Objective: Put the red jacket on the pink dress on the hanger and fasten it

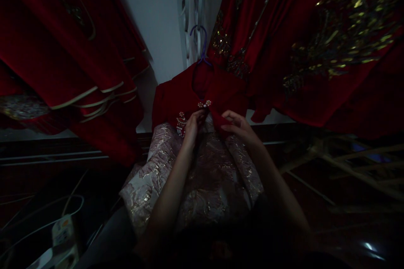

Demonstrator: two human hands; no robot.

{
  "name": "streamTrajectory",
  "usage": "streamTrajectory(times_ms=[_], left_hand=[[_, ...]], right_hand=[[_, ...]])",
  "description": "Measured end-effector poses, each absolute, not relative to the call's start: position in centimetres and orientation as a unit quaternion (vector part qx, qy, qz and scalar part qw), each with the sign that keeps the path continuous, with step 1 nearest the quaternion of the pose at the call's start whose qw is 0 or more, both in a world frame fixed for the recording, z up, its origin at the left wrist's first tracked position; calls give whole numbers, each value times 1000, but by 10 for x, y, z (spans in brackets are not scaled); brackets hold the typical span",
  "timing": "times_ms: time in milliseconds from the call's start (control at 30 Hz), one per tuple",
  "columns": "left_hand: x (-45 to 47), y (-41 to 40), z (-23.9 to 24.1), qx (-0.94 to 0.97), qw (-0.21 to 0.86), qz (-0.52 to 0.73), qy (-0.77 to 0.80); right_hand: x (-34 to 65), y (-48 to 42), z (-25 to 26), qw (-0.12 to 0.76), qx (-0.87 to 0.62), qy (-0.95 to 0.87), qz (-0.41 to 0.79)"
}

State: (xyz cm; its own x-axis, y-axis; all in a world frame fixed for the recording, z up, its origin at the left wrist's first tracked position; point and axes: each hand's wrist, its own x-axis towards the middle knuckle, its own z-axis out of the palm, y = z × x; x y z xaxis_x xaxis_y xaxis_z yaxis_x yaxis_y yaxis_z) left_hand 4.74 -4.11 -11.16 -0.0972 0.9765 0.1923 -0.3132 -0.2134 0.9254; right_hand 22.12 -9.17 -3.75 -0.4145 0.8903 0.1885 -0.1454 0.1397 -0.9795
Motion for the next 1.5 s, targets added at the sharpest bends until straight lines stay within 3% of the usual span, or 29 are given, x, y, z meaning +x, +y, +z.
streamTrajectory(times_ms=[200, 333, 633, 933, 1200, 1500], left_hand=[[15, -46, -126, 416, 316, 721, 455], [-4, -37, -141, 360, 224, 755, 500], [2, -33, -151, 464, 213, 692, 510], [-1, -40, -150, 532, 152, 646, 526], [7, -35, -153, 491, 297, 670, 470], [3, -49, -135, 464, 246, 696, 490]], right_hand=[[214, -90, -44, 402, -266, -582, 655], [188, -73, -67, 419, -303, -596, 615], [137, -19, -103, 481, -429, -694, 321], [134, -17, -109, 485, -432, -707, 280], [133, -13, -108, 480, -438, -712, 267], [121, -20, -99, 496, -406, -717, 272]])
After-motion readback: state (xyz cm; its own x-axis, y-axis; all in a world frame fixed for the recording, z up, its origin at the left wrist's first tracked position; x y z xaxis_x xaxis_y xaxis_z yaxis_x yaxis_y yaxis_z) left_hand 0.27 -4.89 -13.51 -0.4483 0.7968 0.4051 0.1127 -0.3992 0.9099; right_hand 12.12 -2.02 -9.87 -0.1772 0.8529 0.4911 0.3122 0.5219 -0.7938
